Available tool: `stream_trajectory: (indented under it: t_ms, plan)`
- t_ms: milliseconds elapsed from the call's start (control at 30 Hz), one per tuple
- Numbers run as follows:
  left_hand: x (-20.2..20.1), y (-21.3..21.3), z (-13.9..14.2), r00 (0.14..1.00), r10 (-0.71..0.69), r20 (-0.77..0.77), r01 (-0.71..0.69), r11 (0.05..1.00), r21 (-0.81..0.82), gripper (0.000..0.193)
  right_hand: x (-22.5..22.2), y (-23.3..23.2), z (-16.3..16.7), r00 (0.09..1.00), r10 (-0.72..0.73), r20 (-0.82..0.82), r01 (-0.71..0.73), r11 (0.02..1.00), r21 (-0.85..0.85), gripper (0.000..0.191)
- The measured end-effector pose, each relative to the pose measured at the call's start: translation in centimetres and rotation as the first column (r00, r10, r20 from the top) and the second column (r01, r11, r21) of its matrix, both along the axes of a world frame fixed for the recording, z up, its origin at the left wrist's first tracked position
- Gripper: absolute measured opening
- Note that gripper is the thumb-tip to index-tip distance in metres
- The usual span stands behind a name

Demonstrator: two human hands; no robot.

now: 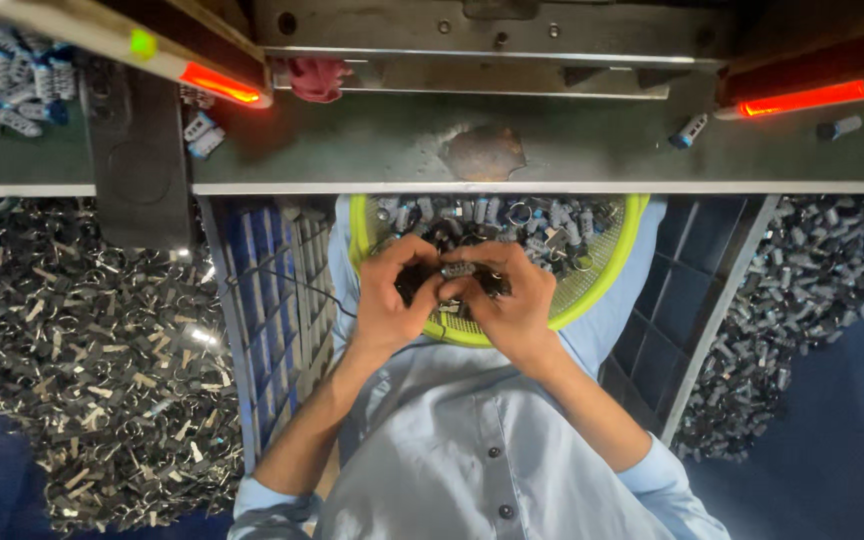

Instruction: The person assembles keychains by attaching metal rings to small cylindrical objects with blue ends. They pick items from a green basket, connect the ring to the object, and place the finished keychain into a cardboard box on the table.

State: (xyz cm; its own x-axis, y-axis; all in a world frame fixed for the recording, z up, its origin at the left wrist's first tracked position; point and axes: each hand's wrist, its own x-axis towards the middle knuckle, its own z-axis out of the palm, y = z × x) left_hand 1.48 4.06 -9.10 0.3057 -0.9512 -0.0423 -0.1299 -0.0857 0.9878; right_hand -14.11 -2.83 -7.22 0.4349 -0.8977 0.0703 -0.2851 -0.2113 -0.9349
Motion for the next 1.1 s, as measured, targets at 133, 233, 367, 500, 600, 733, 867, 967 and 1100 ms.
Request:
stream_trajectory:
  t_ms: [133,233,367,500,600,733,867,967,1100]
  plan:
    - [-1.0,0.2,0.6,0.941,0.177,0.289,-0.08,0.945,-0.318,0.02,-0.3,0.8,-0.7,0.997,-0.01,0.082,-0.004,0.986,0.165,0.029]
    - [-1.4,0.4,1.1,0.875,0.204,0.438,-0.008,0.913,-0.408,0.023,-0.9,1.1,-1.2,0.999,-0.037,-0.027,0.037,0.999,0.026,0.031]
    - [-1.4,0.7,1.1,0.85,0.208,0.485,0.006,0.915,-0.403,0.023,-1.5,-0.5,-1.5,0.976,-0.02,0.215,0.017,1.0,0.013,0.03]
    - [-1.0,1.5,0.3,0.962,0.258,0.088,-0.23,0.941,-0.247,0.017,-3.3,-4.5,-0.1,0.931,-0.169,0.323,0.164,0.986,0.044,0.03]
    - [-0.4,1.7,0.1,0.723,0.339,-0.602,-0.442,0.896,-0.027,0.019,-4.1,-8.1,1.7,0.887,-0.11,0.448,0.16,0.984,-0.074,0.029]
    - [0.7,1.9,1.7,0.437,0.211,-0.874,-0.421,0.907,0.008,0.014,-2.0,-14.5,3.3,0.91,-0.097,0.403,0.265,0.884,-0.386,0.028]
    - [2.0,5.5,5.3,0.236,0.091,-0.968,-0.384,0.923,-0.007,0.016,1.9,-19.7,2.0,0.966,-0.254,0.053,0.234,0.766,-0.599,0.027]
    - [5.1,11.9,8.5,0.144,0.186,-0.972,-0.566,0.821,0.073,0.039,2.3,-20.5,1.4,0.95,-0.31,-0.038,0.2,0.696,-0.69,0.027]
    - [11.8,20.8,12.4,0.456,0.162,-0.875,-0.74,0.616,-0.272,0.045,0.7,-19.3,2.6,0.971,-0.063,-0.229,-0.109,0.739,-0.664,0.026]
